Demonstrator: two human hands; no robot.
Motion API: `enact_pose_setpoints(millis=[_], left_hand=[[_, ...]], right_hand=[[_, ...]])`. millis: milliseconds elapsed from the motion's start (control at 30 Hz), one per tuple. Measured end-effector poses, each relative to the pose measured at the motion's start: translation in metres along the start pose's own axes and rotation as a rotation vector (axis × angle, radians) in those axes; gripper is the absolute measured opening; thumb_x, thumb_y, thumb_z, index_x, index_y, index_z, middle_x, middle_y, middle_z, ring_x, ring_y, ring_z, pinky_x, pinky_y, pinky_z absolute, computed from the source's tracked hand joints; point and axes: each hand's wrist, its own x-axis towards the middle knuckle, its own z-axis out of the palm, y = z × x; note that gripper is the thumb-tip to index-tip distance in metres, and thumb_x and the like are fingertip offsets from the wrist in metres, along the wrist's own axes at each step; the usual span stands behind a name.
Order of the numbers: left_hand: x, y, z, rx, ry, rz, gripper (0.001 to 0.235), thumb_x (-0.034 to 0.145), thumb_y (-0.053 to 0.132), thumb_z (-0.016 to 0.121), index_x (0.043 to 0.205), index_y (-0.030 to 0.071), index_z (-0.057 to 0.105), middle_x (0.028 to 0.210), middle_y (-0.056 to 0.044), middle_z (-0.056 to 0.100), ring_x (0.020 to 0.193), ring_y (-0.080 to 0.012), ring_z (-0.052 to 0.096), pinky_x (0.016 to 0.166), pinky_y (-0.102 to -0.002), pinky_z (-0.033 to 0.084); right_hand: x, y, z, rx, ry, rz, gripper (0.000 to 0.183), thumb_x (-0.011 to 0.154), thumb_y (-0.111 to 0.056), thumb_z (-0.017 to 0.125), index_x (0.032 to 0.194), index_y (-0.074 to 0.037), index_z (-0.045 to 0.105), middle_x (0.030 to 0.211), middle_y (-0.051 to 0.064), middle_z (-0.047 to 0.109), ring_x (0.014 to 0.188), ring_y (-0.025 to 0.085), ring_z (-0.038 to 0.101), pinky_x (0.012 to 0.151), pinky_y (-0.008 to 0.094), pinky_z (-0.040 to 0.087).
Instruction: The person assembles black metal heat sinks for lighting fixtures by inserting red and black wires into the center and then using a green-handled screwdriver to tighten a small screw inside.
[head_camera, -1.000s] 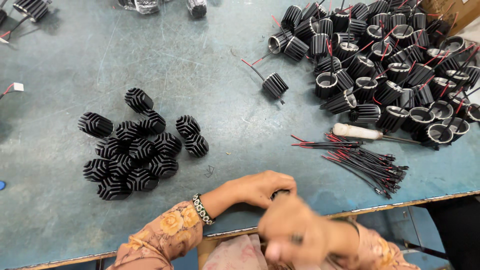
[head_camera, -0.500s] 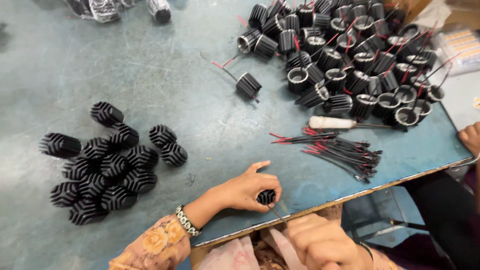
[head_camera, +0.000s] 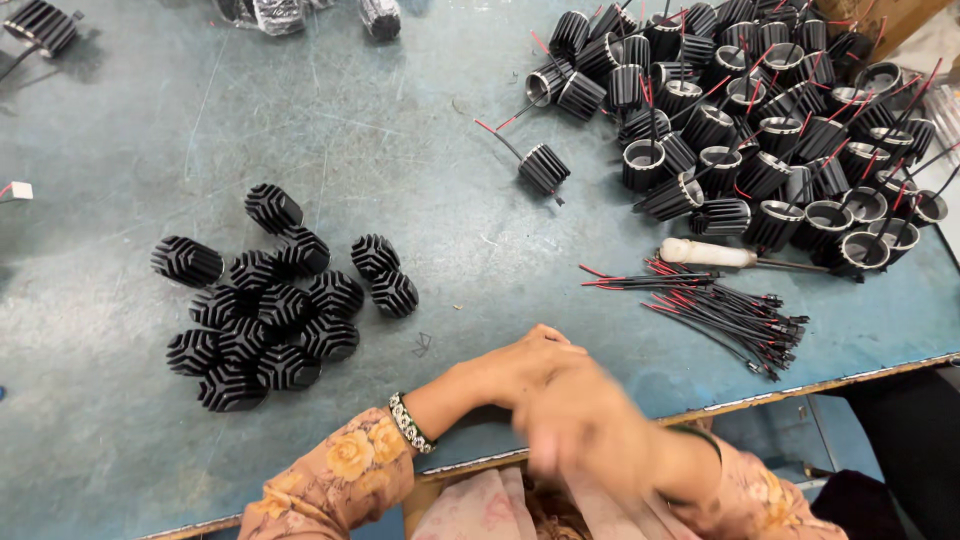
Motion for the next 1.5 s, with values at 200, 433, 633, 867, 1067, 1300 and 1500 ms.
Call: enact_pose_setpoints(millis=[200,433,633,867,1067,1300,1500], left_hand=[[0.003,0.026,-0.007,0.02,-0.135,0.004,0.021,0.083,0.019,0.074,0.099,0.017,0.06,0.097,0.006,0.063,0.103,-0.0129,0.061,0.118,-0.049,0.03],[0.009,0.02,0.002,0.016,-0.055,0.014,0.021,0.083,0.018,0.072,0.1,0.015,0.062,0.097,0.004,0.065,0.1,-0.0149,0.065,0.127,-0.051,0.026],[0.009,0.019,0.012,0.097,0.005,0.004,0.019,0.083,0.018,0.07,0.099,0.015,0.061,0.097,0.003,0.064,0.101,-0.0161,0.063,0.121,-0.047,0.033],[0.008,0.028,0.0,0.097,-0.032,-0.072,0.015,0.084,0.019,0.072,0.095,0.016,0.062,0.09,0.001,0.063,0.089,-0.0139,0.06,0.104,-0.045,0.039],[-0.004,0.013,0.005,-0.227,-0.075,-0.196,0.021,0.087,0.026,0.071,0.104,0.018,0.061,0.1,0.005,0.061,0.097,-0.0097,0.058,0.096,-0.038,0.047],[-0.004,0.017,0.0,-0.004,-0.218,-0.001,0.021,0.083,0.018,0.075,0.099,0.017,0.061,0.1,0.003,0.062,0.1,-0.0127,0.059,0.108,-0.049,0.028],[0.003,0.028,-0.001,0.019,-0.183,0.041,0.026,0.08,0.02,0.075,0.102,0.017,0.061,0.101,0.004,0.063,0.105,-0.0145,0.059,0.111,-0.046,0.029]], right_hand=[[-0.051,-0.039,-0.007,-0.157,-0.42,-0.024,0.041,0.109,-0.03,0.049,0.077,-0.007,0.042,0.078,0.008,0.043,0.07,0.029,0.048,0.062,0.041,0.033],[-0.073,-0.041,-0.013,0.09,0.311,-0.18,0.057,0.106,-0.034,0.052,0.06,-0.006,0.036,0.054,0.006,0.04,0.045,0.021,0.039,0.049,0.039,0.032],[-0.056,-0.003,-0.031,0.487,0.63,-0.112,0.058,0.11,-0.039,0.054,0.066,-0.007,0.034,0.055,0.006,0.036,0.048,0.016,0.027,0.05,0.036,0.025],[0.006,0.026,-0.045,0.521,0.616,0.043,0.056,0.108,-0.032,0.055,0.062,-0.006,0.037,0.053,0.001,0.034,0.045,0.009,0.025,0.043,0.029,0.019],[0.025,0.02,-0.032,0.428,0.209,0.256,0.055,0.107,-0.031,0.06,0.061,-0.007,0.04,0.055,0.002,0.041,0.05,0.013,0.033,0.048,0.032,0.025],[-0.025,-0.016,0.004,-0.105,-0.447,-0.111,0.036,0.095,-0.017,0.068,0.071,-0.007,0.044,0.072,0.008,0.047,0.063,0.028,0.049,0.058,0.042,0.034],[-0.055,-0.046,-0.009,-0.039,-0.161,-0.229,0.048,0.109,-0.025,0.056,0.068,-0.005,0.041,0.066,0.01,0.046,0.056,0.03,0.046,0.057,0.045,0.034]])
